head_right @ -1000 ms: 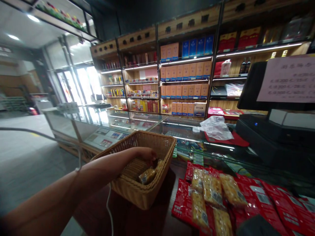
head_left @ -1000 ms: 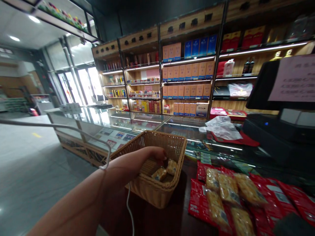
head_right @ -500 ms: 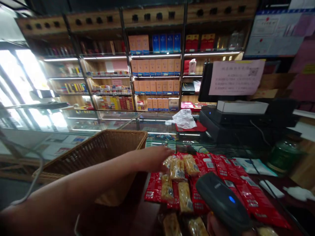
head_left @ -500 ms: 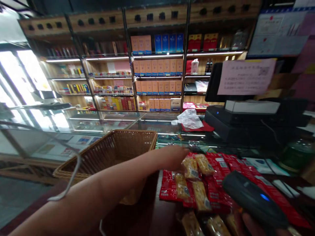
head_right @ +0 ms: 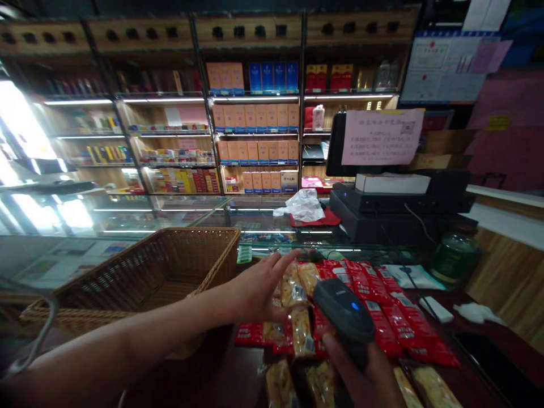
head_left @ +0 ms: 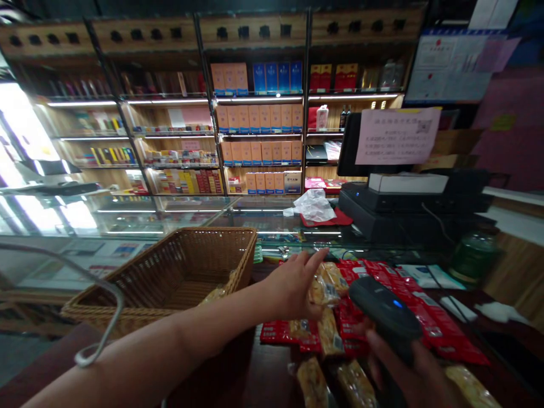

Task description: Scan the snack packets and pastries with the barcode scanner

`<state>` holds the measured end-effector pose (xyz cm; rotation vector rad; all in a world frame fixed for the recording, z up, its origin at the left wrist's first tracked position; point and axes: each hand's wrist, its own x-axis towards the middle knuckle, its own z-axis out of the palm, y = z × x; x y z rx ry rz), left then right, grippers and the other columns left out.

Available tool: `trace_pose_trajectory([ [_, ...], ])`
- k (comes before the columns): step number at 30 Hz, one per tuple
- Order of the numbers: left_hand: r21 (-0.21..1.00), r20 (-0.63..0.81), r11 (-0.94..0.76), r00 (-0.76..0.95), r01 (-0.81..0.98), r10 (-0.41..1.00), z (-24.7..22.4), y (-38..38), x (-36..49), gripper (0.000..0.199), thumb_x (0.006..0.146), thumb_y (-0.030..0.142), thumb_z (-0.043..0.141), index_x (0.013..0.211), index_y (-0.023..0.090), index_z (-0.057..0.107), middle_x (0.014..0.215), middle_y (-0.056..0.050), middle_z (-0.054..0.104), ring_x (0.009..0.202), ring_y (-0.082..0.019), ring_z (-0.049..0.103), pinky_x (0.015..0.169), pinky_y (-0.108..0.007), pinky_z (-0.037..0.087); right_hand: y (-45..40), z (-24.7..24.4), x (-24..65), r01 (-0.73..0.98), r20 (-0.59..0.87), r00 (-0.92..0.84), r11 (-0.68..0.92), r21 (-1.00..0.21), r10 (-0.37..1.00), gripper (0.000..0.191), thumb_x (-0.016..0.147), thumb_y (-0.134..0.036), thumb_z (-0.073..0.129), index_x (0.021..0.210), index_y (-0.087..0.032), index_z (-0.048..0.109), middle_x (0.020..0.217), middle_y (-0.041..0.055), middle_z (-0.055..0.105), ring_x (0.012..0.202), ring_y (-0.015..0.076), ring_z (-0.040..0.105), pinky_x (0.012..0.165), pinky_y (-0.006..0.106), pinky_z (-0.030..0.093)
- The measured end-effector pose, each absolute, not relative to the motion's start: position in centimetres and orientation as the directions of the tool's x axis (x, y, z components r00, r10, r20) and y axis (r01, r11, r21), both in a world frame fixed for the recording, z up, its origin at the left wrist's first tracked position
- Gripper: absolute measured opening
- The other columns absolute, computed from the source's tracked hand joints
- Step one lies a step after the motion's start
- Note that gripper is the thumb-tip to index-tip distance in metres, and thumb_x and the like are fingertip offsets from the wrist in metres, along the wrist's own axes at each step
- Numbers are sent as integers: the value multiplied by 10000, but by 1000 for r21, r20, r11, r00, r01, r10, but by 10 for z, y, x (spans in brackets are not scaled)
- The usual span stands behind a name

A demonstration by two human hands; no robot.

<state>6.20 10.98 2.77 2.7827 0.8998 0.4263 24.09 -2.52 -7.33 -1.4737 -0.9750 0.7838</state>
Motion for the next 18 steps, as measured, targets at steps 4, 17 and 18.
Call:
trace_pose_trajectory([
  [4, 468, 341, -773, 720, 428, 605, 24, 72, 53, 1145, 609, 334, 848, 1567, 221, 229, 1418, -198, 476, 1281, -388, 485, 1073, -525, 422, -21, -68, 230, 149, 42, 477, -34, -988, 878, 584, 718, -713, 656, 920, -166, 690, 459, -15, 600, 436, 181, 551, 442, 264, 441],
  [17, 950, -92, 207, 424, -234, 901, -42, 77, 43, 444, 522, 343, 936, 893, 152, 785, 848, -69, 768, 682, -159, 699, 655, -256, 579, -31, -84, 233, 25, -97, 454, -122, -992, 886, 489, 694, -648, 745, 531, -222, 570, 475, -4, 564, 493, 181, 546, 499, 278, 439],
  [18, 933, -114, 242, 421, -265, 900, -43, 77, 42, 440, 508, 345, 945, 866, 145, 786, 819, -66, 771, 652, -149, 695, 629, -246, 579, -31, -85, 233, 38, -86, 441, -114, -993, 893, 472, 701, -638, 743, 542, -223, 584, 472, -4, 565, 502, 185, 554, 506, 279, 441],
])
